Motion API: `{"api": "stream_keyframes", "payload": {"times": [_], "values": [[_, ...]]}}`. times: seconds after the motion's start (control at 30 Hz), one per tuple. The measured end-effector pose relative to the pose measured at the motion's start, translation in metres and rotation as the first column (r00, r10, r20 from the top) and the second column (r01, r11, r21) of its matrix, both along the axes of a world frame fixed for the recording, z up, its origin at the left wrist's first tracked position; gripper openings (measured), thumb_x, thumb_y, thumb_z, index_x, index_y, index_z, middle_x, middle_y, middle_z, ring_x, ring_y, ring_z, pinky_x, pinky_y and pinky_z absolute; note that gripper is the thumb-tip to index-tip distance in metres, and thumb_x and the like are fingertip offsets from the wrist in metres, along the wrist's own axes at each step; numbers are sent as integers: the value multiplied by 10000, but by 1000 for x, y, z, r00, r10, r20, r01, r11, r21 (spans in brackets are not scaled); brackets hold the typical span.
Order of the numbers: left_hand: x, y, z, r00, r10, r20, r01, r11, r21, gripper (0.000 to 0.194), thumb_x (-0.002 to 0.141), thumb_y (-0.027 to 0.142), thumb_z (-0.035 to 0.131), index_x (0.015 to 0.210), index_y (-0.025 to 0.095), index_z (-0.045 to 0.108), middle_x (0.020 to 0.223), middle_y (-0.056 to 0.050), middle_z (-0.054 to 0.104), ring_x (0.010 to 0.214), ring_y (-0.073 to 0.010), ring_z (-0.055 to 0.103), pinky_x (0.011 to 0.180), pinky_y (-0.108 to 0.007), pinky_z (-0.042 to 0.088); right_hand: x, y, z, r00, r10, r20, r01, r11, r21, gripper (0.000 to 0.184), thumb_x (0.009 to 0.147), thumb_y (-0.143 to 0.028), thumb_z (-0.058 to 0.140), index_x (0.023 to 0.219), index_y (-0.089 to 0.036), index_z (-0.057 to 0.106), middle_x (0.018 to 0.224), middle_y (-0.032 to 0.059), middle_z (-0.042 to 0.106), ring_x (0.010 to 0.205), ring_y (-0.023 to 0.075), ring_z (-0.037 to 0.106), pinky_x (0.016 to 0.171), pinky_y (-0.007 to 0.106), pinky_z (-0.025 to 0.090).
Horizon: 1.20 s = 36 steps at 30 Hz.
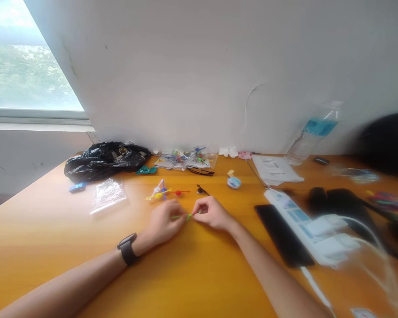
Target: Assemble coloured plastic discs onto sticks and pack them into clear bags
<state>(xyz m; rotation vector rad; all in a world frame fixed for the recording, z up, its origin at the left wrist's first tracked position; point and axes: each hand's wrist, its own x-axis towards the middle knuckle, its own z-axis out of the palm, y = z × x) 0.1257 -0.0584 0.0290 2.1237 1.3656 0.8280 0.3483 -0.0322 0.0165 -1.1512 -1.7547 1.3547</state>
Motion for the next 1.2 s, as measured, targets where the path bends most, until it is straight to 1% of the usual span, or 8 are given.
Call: {"api": "stream_keyframes", "payload": {"times": [0.2, 0.4, 0.53, 0.73, 0.83, 0.93, 1.0, 1.2], "values": [[2, 10, -7, 979, 61, 195, -24, 983, -184, 242, 799, 203, 751, 1035, 256, 734, 977, 5, 795, 879, -211, 714, 804, -330, 537, 2, 2, -3, 999, -1, 34, 0, 1000, 12, 133, 741, -264, 806, 720, -174, 709, 629, -26, 625, 588, 116, 514, 565, 236, 375], [0, 11, -13, 956, 51, 289, -1, 986, -168, 339, 766, 168, 776, 1084, 249, 692, 1059, -6, 767, 969, -215, 705, 888, -348, 557, 0, -4, 11, 996, 22, 89, -25, 999, 31, 200, 789, -352, 819, 772, -175, 728, 651, -13, 632, 602, 126, 538, 560, 237, 394], [-3, 5, -13, 911, 59, 408, 2, 989, -148, 195, 901, 272, 708, 1089, 233, 672, 1150, -40, 737, 990, -208, 690, 884, -346, 560, 4, -5, 21, 977, -102, 186, 69, 982, 174, 288, 907, -478, 741, 954, -195, 766, 726, 11, 683, 558, 131, 549, 505, 246, 406], [-3, -8, 1, 903, 5, 429, -30, 998, 51, 154, 1016, 338, 595, 1091, 228, 672, 1178, -84, 704, 1133, -263, 619, 953, -403, 514, 7, -7, 27, 958, -244, 150, 228, 967, 116, 449, 946, -646, 639, 1049, -225, 756, 1033, 84, 788, 499, 137, 557, 392, 271, 402], [-2, -15, 9, 916, -71, 394, 4, 986, 169, 122, 1035, 282, 563, 1078, 233, 666, 1122, -74, 704, 1107, -259, 603, 992, -427, 489, 1, -15, 38, 972, -189, 140, 187, 982, 25, 503, 958, -688, 604, 1037, -218, 765, 732, 36, 724, 462, 138, 507, 414, 265, 367], [-3, -22, 16, 923, -106, 370, 4, 964, 265, 124, 1044, 243, 539, 1088, 236, 655, 1117, -72, 693, 1125, -263, 582, 1038, -446, 462, -1, -21, 50, 986, -144, 84, 150, 986, -73, 624, 1005, -735, 473, 895, -198, 771, 426, -61, 387, 397, 114, 349, 473, 266, 335], [-3, -25, 18, 929, -121, 351, 11, 954, 298, 121, 1040, 232, 540, 1099, 237, 646, 1123, -75, 686, 1136, -270, 572, 1042, -451, 459, 3, -19, 53, 974, -224, 40, 225, 973, -45, 660, 1010, -750, 447, 836, -197, 760, 421, -69, 333, 405, 111, 326, 511, 277, 347], [-1, -29, 20, 949, -187, 255, 88, 930, 357, 128, 978, 195, 606, 1095, 241, 626, 1079, -78, 689, 1056, -269, 580, 976, -440, 500, 32, 10, 31, 881, -470, 60, 442, 861, 251, 477, 981, -655, 587, 860, -211, 711, 584, 5, 559, 578, 191, 545, 612, 337, 451]]}}
